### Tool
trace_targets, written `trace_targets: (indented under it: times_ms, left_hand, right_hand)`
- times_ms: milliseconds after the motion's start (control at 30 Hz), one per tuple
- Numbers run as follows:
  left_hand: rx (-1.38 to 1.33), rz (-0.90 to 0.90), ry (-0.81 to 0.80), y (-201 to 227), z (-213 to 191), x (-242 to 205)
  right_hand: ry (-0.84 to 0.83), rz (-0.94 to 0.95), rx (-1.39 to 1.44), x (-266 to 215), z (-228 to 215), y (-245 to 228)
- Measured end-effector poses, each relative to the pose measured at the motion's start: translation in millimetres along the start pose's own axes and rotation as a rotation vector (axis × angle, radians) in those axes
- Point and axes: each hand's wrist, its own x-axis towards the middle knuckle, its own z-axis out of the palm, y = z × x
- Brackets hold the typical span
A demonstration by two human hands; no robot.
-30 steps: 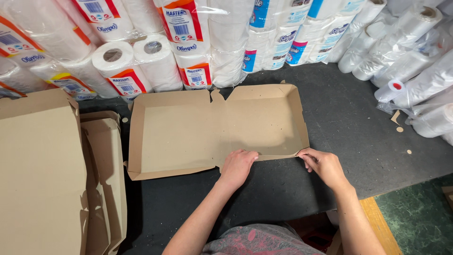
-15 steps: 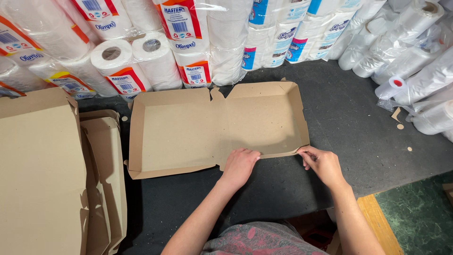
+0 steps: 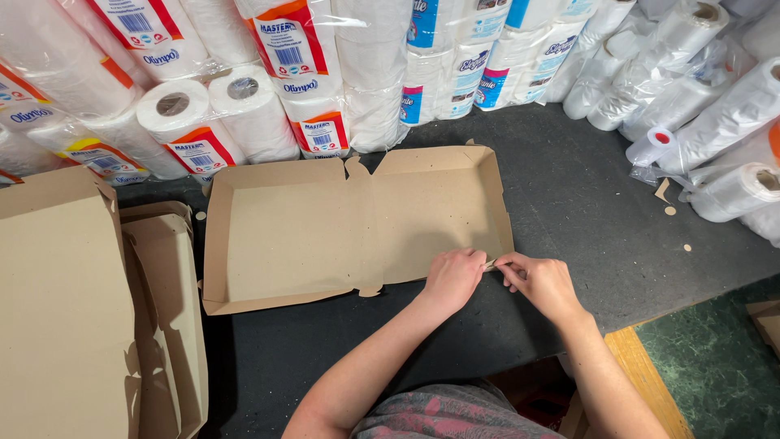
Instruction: The person assembles cardboard boxes by hand, folding and tucking the sides and flaps to form the box structure and then testing the lid mechanism.
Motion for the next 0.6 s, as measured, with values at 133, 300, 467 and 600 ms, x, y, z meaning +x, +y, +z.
trace_targets:
  times_ms: [133,300,467,600]
  left_hand:
    - [-0.02,-0.014,-0.019,6.4,-12.2,-4.0]
    - [0.042,0.023,-0.009,7.7,-13.1,-1.0]
    - [0.033,0.033,-0.011,11.7,-14.2,-0.7]
    - [0.025,0.016,-0.023,9.6,-19.8,0.8]
  right_hand:
    - [-0.012,0.004,-0.069,2.4,-3.1,0.5]
    - [-0.046,-0.002,-0.163,7.5,-1.3,4.5]
    - [-0.082,-0.022,-0.187,8.1,3.1,7.4]
    - [-0.063,0.02,-0.125,5.5,-13.3,5.7]
